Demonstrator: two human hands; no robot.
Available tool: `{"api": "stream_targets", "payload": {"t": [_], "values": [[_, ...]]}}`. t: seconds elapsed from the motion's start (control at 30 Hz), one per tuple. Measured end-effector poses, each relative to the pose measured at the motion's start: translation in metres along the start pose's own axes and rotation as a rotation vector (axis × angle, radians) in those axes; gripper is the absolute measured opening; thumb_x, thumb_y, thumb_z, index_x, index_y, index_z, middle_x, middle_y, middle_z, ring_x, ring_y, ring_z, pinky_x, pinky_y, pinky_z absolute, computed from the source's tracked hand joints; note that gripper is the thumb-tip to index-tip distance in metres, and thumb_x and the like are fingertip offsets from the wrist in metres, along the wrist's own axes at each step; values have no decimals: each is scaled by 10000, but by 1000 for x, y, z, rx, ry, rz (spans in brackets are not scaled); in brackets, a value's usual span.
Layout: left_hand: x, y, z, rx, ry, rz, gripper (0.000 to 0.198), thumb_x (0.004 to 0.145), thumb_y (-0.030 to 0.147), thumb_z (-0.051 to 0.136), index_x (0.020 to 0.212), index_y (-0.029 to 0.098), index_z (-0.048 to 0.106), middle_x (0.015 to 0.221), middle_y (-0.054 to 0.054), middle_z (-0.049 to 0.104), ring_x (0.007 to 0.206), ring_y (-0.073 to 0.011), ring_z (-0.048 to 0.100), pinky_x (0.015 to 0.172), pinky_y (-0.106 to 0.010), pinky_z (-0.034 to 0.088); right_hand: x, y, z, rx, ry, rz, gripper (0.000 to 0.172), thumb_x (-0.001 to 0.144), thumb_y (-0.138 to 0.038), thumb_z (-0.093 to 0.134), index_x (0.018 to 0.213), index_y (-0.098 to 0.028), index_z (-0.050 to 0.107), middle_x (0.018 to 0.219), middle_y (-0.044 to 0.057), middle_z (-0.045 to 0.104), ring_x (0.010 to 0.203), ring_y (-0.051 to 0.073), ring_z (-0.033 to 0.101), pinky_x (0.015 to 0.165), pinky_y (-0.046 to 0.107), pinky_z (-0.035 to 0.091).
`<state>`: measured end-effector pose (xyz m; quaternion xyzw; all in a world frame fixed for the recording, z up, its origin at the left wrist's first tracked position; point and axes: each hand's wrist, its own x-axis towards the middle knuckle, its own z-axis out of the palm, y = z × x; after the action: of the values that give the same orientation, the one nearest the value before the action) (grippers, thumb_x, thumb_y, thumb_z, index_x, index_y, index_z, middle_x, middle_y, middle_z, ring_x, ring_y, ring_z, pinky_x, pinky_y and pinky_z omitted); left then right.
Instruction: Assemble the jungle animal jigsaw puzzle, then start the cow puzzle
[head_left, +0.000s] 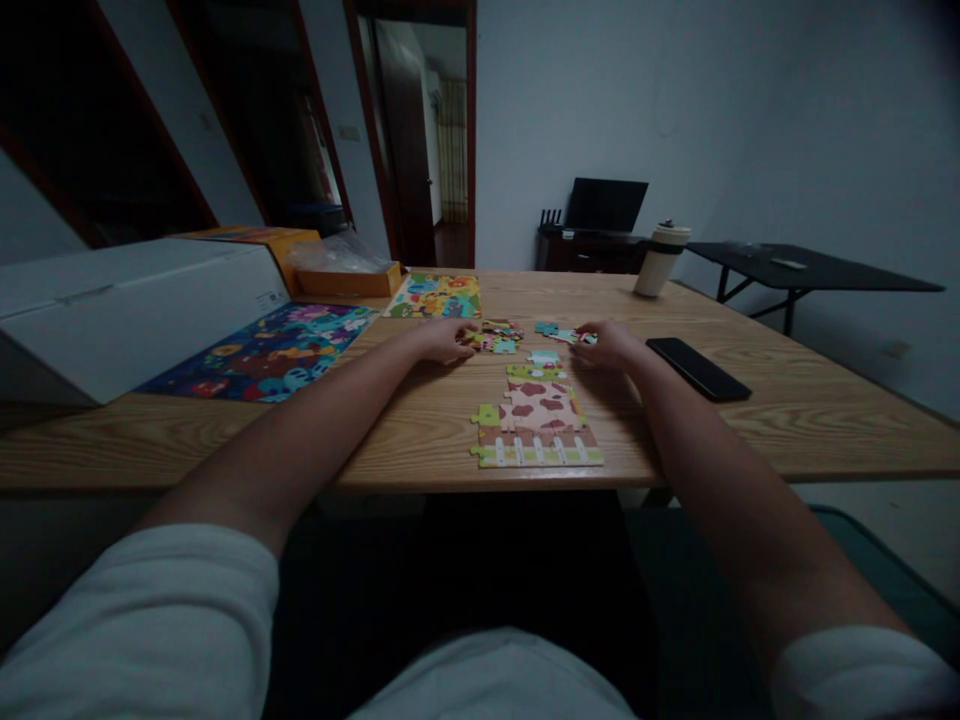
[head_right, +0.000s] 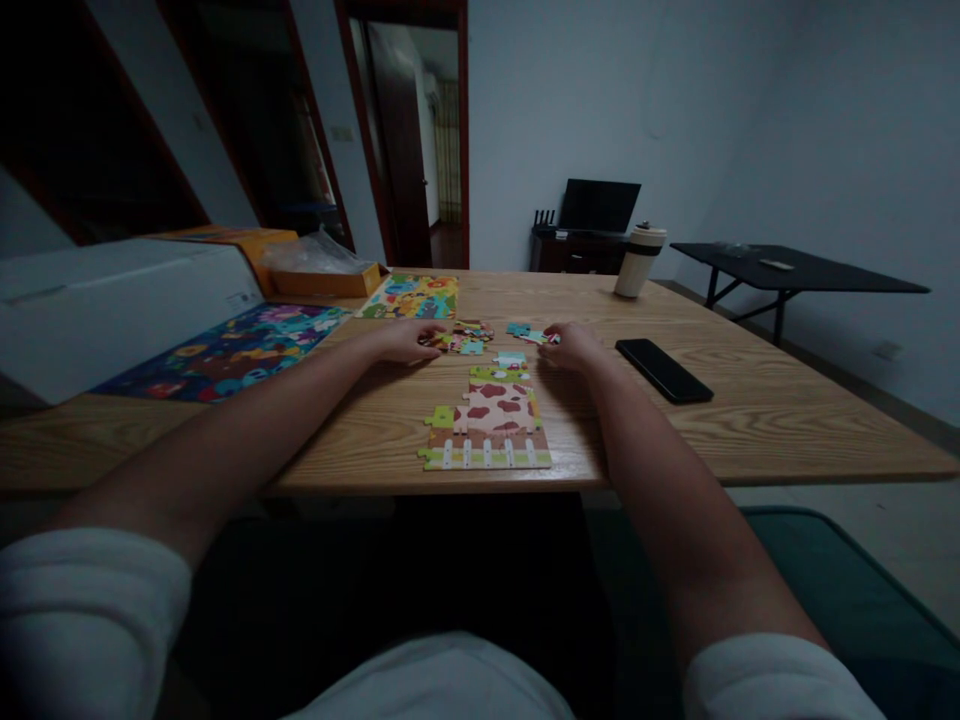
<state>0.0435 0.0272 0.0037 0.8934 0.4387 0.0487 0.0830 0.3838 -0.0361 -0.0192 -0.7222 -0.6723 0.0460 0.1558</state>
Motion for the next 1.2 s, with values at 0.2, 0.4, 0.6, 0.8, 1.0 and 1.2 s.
{"api": "stream_targets", "payload": {"t": [0.2, 0.4, 0.6, 0.8, 1.0, 1.2], "values": [[-13, 22, -11, 158, 123, -59, 386, 871, 406, 550, 1202, 258, 683, 1084, -74, 728, 934, -244, 646, 802, -317, 440, 0, 3, 1, 9, 3, -19, 461, 817, -442, 620, 1206, -210, 705, 992, 119, 733, 858, 265, 657, 718, 331, 462], [-51, 53, -41, 354, 305, -51, 381, 888, 355, 522, 1224, 244, 660, 1008, -85, 718, 955, -262, 629, 836, -345, 407, -2, 2, 0, 44, 0, -22, 471, 809, -419, 643, 1217, -190, 694, 948, 119, 735, 828, 259, 659, 712, 334, 469], [-101, 76, -44, 203, 10, -47, 285, 873, 396, 526, 795, 186, 704, 752, -58, 673, 675, -192, 584, 605, -299, 373, -4, -3, -1, 54, -17, -20, 480, 834, -412, 630, 1245, -167, 677, 1033, 137, 727, 857, 261, 661, 721, 336, 472], [-116, 57, -28, -227, -66, -8, 501, 957, 533, 382, 1151, 172, 671, 1084, -80, 704, 905, -204, 646, 742, -282, 475, -10, -6, -5, 77, -63, 25, 503, 832, -418, 652, 1266, -165, 661, 924, 110, 734, 773, 237, 665, 690, 321, 467], [-142, 54, -20, -101, -223, 210, 648, 852, 381, 602, 1461, 227, 443, 1489, -79, 478, 1302, -256, 483, 1077, -345, 376, -10, -6, -5, 67, -80, 24, 516, 834, -433, 644, 1271, -159, 656, 923, 123, 734, 780, 245, 660, 683, 324, 472], [-160, 69, -14, 42, -106, 225, 422, 916, 366, 533, 1299, 200, 601, 1244, -89, 637, 1164, -247, 562, 1000, -340, 417, -9, -3, -3, 100, -92, 25, 527, 829, -443, 636, 1273, -159, 656, 909, 119, 732, 751, 244, 659, 661, 334, 476]]}}
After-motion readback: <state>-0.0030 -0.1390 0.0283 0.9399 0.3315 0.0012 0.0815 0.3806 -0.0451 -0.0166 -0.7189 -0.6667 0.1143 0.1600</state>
